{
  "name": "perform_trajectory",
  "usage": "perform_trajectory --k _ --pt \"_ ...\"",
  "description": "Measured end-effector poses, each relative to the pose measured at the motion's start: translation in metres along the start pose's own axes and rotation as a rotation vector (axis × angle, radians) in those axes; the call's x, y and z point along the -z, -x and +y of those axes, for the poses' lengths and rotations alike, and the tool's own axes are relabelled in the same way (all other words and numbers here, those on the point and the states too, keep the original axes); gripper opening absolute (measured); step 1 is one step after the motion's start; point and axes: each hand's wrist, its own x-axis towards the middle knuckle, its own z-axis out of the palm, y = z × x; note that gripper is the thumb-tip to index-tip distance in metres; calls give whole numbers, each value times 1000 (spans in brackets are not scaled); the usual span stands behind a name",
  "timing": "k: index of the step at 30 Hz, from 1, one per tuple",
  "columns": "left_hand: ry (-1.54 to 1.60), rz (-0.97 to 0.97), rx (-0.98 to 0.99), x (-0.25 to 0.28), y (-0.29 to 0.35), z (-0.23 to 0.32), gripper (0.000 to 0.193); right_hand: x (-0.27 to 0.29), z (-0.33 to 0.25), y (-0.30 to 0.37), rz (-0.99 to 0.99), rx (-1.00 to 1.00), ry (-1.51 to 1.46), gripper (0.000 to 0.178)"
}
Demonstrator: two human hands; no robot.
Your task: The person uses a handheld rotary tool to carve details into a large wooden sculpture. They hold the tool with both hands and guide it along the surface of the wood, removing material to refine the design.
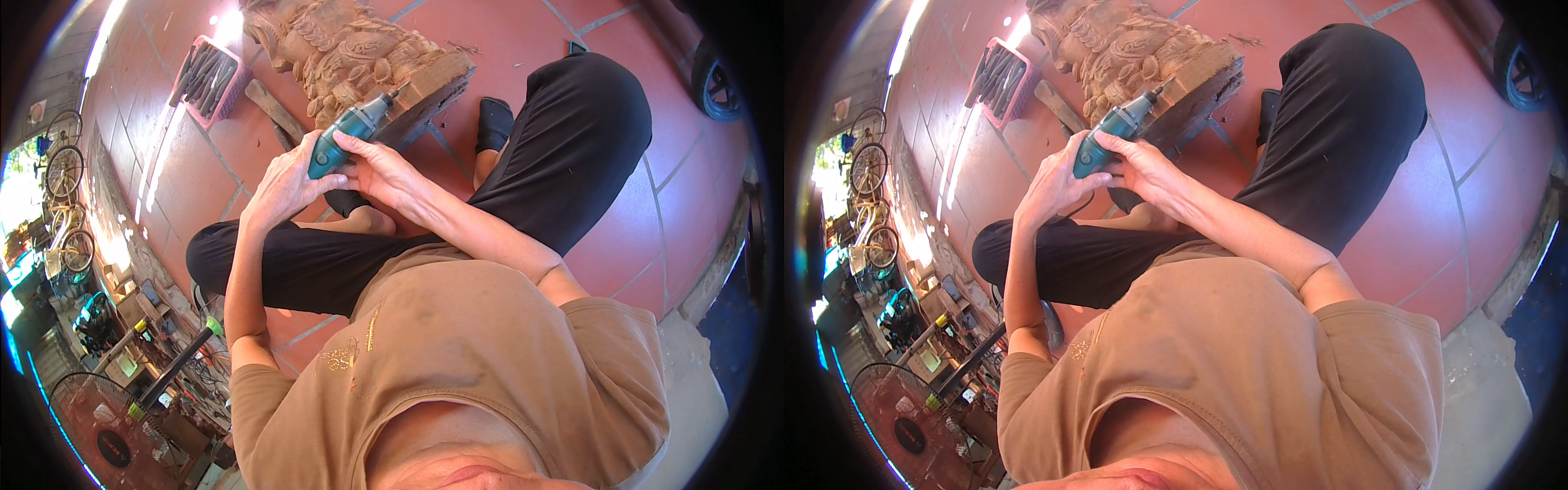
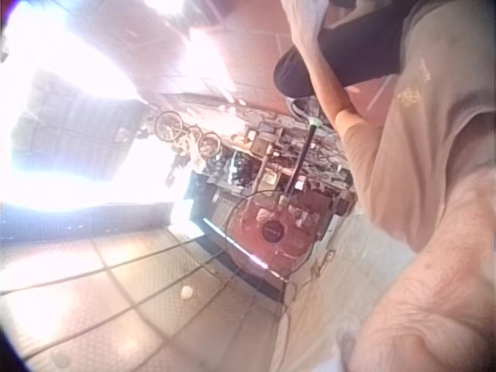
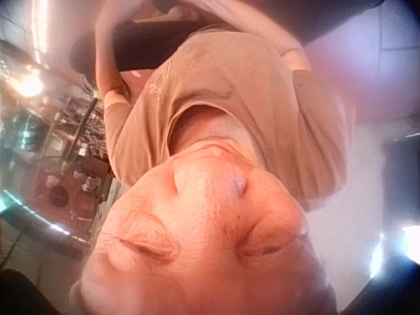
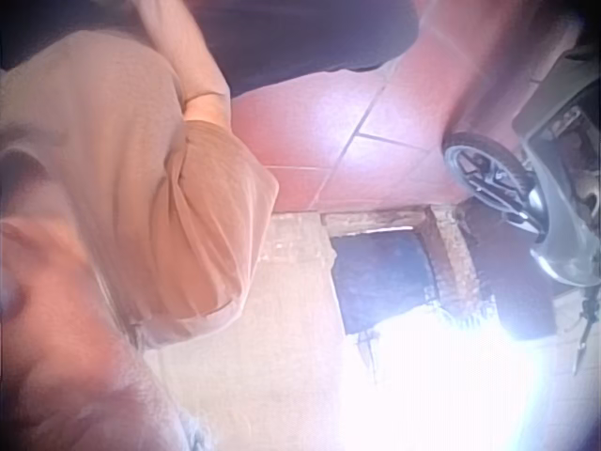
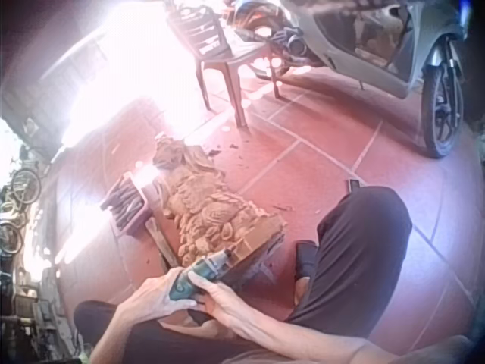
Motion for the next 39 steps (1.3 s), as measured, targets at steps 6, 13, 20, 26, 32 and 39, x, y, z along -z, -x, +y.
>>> perform_trajectory --k 6,13,20,26,32,39 --pt "21 -19 -5 1 0 0 76 -1 0 4 7 -3 7 37" --pt "11 -6 -17 -1 0 -2 75 -2 0 6 11 6 28 37" --pt "12 -1 7 0 0 1 75 -1 0 1 -1 22 41 40" --pt "25 14 6 -1 -1 0 75 -1 1 -3 4 23 41 40" --pt "35 13 9 0 1 3 74 -2 1 -1 8 13 32 39" --pt "23 8 5 0 2 3 73 0 0 0 7 -7 14 35"
